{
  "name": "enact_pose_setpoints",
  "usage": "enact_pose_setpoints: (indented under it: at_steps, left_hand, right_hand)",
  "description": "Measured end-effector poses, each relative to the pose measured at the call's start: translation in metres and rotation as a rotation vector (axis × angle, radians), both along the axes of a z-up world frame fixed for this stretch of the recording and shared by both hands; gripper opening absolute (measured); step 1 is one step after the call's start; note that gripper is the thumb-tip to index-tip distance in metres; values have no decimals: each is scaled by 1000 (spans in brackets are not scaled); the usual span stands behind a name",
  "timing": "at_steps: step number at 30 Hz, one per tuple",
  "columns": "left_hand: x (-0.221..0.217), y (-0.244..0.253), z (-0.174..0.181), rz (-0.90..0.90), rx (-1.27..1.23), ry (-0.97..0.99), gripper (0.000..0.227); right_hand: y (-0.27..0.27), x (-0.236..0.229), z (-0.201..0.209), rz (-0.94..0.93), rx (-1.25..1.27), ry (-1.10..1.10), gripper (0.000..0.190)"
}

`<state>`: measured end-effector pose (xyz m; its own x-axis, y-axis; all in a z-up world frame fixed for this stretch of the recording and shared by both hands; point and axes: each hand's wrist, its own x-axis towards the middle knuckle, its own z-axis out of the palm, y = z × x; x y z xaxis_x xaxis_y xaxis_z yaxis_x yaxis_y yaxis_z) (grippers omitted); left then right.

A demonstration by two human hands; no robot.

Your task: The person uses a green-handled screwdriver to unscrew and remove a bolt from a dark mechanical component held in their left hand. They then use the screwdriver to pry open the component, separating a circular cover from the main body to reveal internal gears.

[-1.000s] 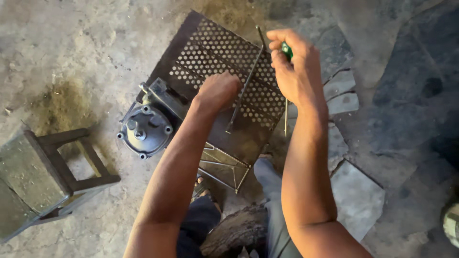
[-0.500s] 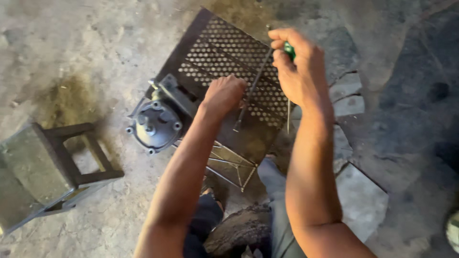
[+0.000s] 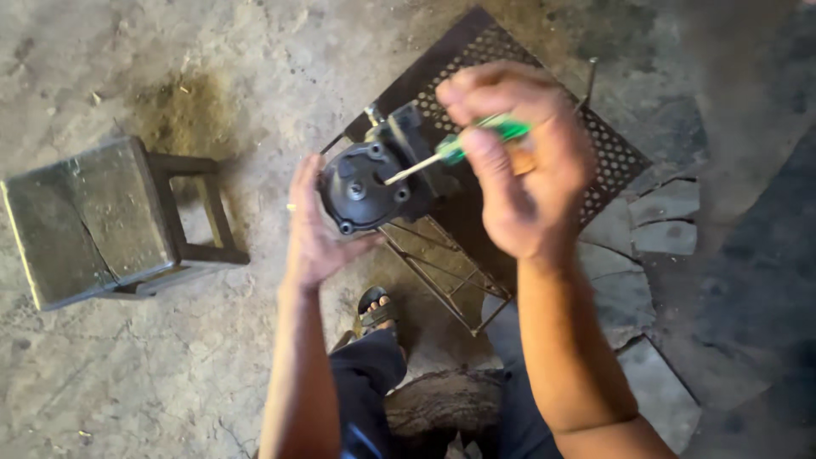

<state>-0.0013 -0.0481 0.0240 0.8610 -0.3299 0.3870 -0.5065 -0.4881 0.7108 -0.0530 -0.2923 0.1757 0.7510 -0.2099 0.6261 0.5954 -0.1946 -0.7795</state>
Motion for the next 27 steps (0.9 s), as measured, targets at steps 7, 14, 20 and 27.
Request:
enact_pose_setpoints:
  at_steps: [7,14,20,27]
  left_hand:
    - [4,2,-19,37,-54,58,128]
    - [4,7,-7,20,-85,98,125]
    - [5,7,-10,26,-94,111,123]
    - [5,7,-13,40,-109,64,119]
  right_hand:
    - [45,13,-11,83,-170,-71,13]
    - [55,13,-9,54,-259,-61,15]
    - [60,17,-12,188,-350,-83,30]
    - [81,18,-14,143,-443,-172,43]
